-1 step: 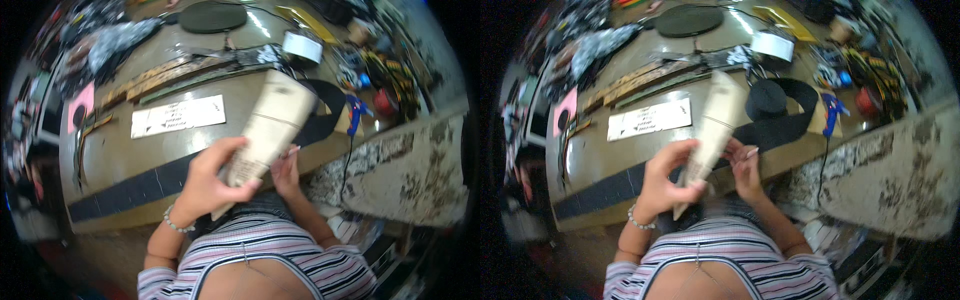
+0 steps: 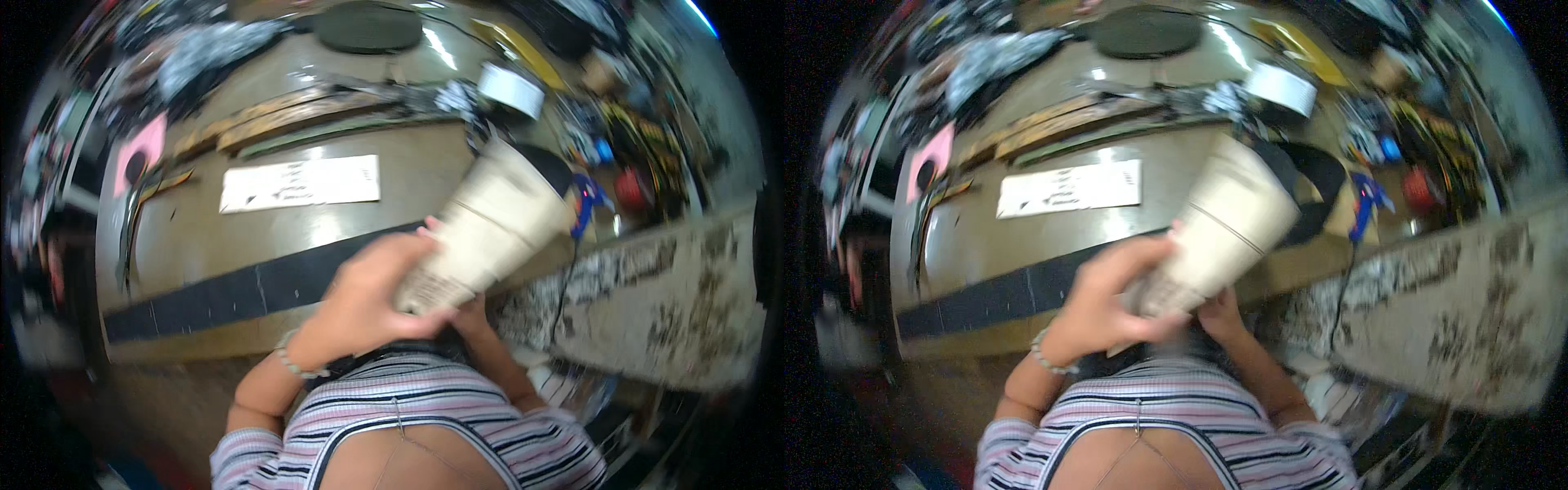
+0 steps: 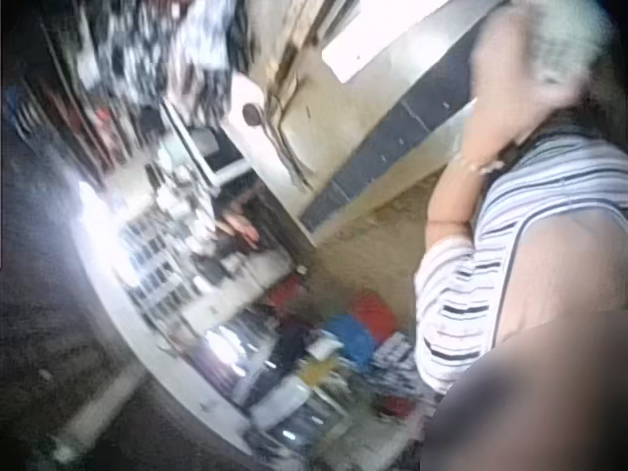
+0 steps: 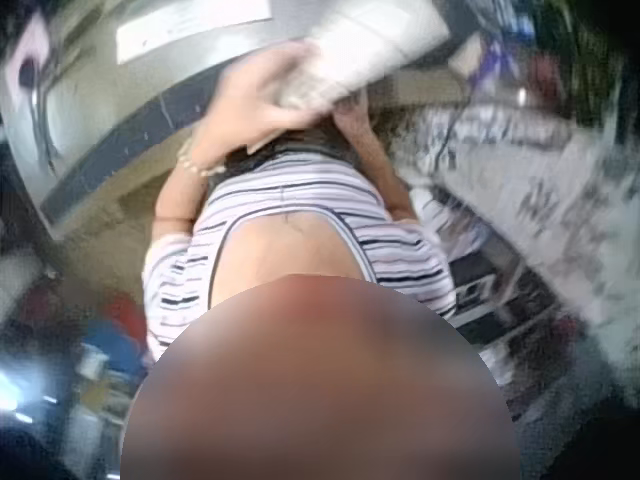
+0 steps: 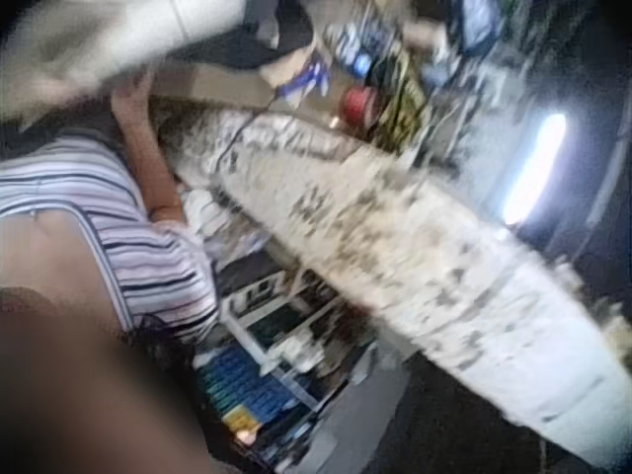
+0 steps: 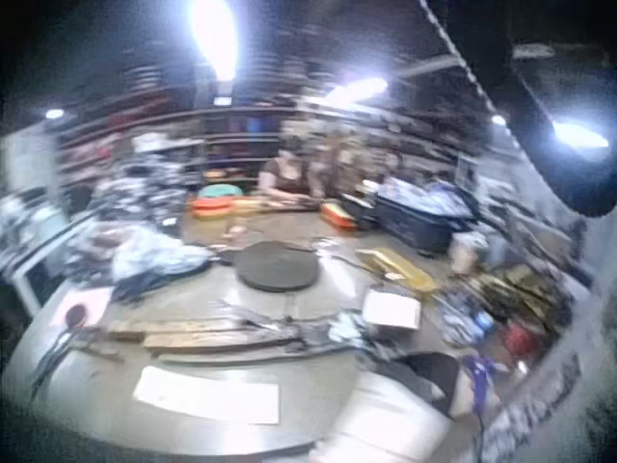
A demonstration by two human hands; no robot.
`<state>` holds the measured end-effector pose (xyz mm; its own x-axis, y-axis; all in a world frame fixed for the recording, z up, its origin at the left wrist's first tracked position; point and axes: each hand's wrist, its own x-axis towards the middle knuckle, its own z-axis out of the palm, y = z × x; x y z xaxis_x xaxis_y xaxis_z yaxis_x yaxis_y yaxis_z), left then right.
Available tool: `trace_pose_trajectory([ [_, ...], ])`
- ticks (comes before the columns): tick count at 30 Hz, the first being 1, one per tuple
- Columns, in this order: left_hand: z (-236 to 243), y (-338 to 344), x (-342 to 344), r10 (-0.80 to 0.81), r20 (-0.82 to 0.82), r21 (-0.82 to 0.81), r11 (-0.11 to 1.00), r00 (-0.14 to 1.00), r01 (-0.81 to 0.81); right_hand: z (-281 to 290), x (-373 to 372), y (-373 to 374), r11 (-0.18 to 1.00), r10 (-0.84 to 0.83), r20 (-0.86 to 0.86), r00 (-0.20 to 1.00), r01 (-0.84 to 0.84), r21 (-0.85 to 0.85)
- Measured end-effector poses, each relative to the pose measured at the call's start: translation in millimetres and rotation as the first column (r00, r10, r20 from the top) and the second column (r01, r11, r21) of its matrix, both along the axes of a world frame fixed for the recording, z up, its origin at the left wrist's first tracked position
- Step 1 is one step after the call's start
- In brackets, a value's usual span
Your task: The person measures and marks a long strip of black fabric using a paper template and a white marker, then cuts the fabric into rectangular pieces with scissors. The cut pieces are stacked on the table.
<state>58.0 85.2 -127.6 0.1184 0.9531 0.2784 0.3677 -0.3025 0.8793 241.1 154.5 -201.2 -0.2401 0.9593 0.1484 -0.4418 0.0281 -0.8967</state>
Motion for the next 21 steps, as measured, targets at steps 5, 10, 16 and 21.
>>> trace_pose_trajectory([
  [5, -25.3, 12.8, 41.3, 0.077, -0.379, 0.306, 0.951, 0.922, 0.046, 8.4, 22.2, 22.3, 0.979, 0.181, -0.320, 0.930, -0.202, -0.032],
  [10, -57.7, 23.5, 20.1, 0.181, -0.072, 0.066, 0.982, 0.981, -0.176, 79.2, 59.6, 83.9, 0.531, 0.848, -0.176, 0.501, -0.793, 0.298],
  [16, -96.7, 10.8, 23.6, 0.467, -0.584, 0.251, 0.882, 0.664, -0.399, 47.7, 82.8, 65.7, 0.850, -0.369, 0.536, 0.759, 0.044, 0.524],
  [21, -89.2, -3.8, 10.0, 0.376, -0.382, 0.133, 0.926, 0.844, -0.352, 5.7, 82.9, 75.8, 0.848, -0.423, 0.757, 0.498, -0.076, 0.524],
])
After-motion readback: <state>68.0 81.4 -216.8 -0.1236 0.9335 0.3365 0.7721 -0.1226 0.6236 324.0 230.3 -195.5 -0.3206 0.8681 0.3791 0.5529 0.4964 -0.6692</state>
